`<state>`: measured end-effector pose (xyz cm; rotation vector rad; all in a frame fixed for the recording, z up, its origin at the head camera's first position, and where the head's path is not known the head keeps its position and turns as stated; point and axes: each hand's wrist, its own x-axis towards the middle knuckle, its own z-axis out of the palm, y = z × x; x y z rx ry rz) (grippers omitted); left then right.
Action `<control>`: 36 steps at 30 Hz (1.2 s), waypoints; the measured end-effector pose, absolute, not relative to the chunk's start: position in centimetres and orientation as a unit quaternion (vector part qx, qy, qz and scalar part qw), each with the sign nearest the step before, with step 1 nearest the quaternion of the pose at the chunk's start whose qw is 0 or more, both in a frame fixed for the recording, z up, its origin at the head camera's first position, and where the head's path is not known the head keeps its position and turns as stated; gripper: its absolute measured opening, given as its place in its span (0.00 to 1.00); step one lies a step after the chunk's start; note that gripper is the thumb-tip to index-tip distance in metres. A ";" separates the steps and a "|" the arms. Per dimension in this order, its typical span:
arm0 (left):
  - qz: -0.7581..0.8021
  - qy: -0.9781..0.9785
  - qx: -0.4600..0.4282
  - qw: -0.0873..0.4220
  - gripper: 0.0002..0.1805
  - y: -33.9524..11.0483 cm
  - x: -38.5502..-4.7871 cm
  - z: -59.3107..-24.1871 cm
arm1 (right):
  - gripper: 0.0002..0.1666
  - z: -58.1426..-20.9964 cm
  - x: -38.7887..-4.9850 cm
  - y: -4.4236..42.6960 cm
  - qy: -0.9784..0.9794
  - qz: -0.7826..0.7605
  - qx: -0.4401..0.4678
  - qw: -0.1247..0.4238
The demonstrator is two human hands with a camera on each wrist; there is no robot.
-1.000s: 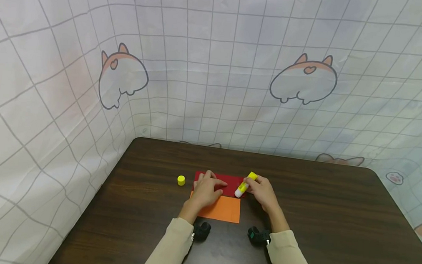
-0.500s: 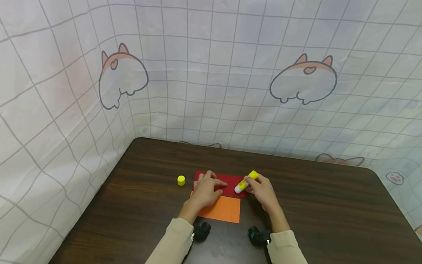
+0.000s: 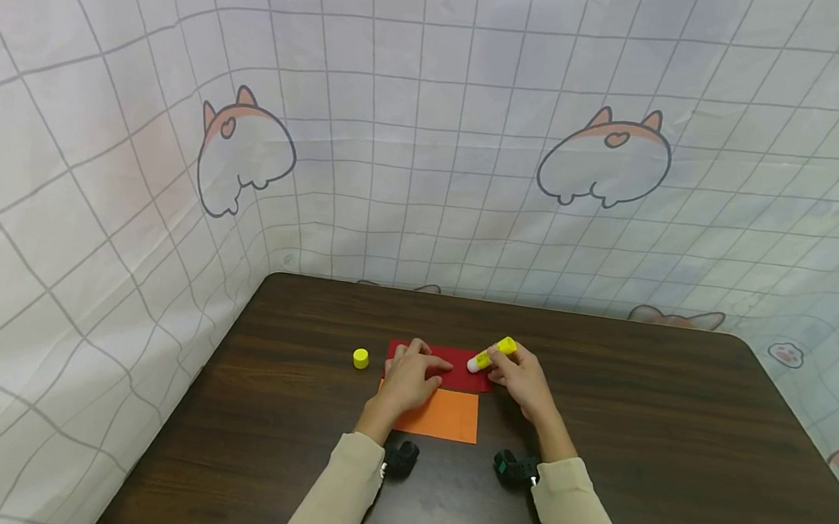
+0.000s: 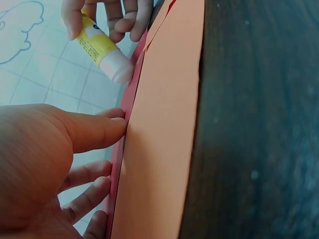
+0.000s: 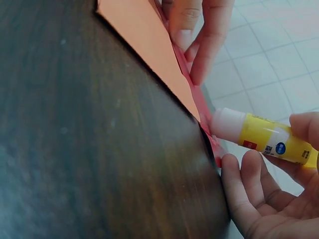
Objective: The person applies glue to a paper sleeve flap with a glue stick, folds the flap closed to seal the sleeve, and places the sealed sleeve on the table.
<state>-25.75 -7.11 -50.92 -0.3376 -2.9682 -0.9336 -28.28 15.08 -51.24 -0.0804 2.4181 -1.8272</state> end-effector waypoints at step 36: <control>-0.309 -0.947 -0.088 0.008 0.14 -7.2 -26.0 -51.5 | 0.25 -51.5 -28.5 15.1 0.796 -0.601 -0.025 0.063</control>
